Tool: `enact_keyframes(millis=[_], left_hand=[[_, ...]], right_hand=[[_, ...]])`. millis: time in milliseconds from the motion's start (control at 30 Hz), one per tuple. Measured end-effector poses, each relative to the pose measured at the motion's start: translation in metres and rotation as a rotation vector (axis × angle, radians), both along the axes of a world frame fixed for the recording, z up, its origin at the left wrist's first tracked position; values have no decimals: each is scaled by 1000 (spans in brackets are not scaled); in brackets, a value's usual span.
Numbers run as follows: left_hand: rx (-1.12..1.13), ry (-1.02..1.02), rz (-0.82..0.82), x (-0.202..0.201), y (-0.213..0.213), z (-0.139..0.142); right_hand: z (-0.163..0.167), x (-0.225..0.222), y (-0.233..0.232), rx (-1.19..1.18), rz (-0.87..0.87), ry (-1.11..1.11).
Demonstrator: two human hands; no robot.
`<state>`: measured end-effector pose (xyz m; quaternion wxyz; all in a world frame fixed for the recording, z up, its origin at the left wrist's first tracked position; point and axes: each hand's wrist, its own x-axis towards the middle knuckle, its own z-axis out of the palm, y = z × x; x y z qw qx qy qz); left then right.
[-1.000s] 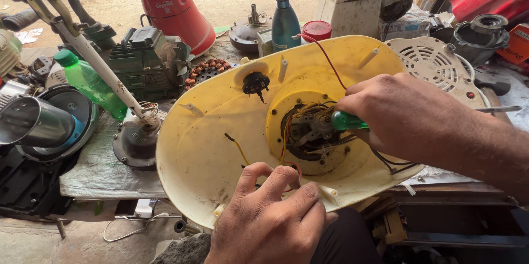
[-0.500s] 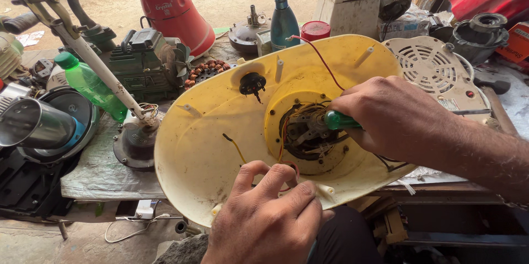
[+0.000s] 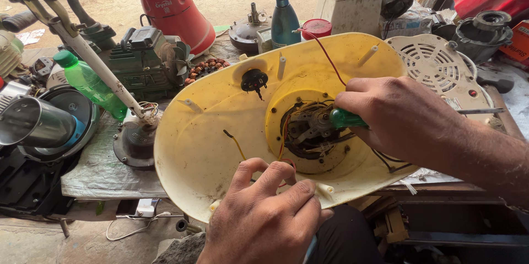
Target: The person uses a screwdriver to adjust internal wiring and components inside the base of a yellow electric heater. They manipulate several wires and tighten screws within the motor housing, then reposition the heater casing.
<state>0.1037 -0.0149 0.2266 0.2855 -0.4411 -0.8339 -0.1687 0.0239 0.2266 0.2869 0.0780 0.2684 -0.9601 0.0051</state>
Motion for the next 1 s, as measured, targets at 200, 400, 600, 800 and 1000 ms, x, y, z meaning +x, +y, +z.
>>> enact_keyframes(millis=[200,400,600,800,1000], left_hand=[[9,15,2,1,-1,-1],[10,10,-2,2,-2,1],[-8,6,-8,0,-2,0],[11,-3,-23,-1,-1,-5],[8,22,-1,-2,2,-6]], right_hand=[[-2,2,-3,-75,139,127],[-2,15,-10,61,-14,56],[-1,23,-24,135,-117,21],[2,17,-28,-58,-286,-85],[-4,13,-23,-7,-172,-50]])
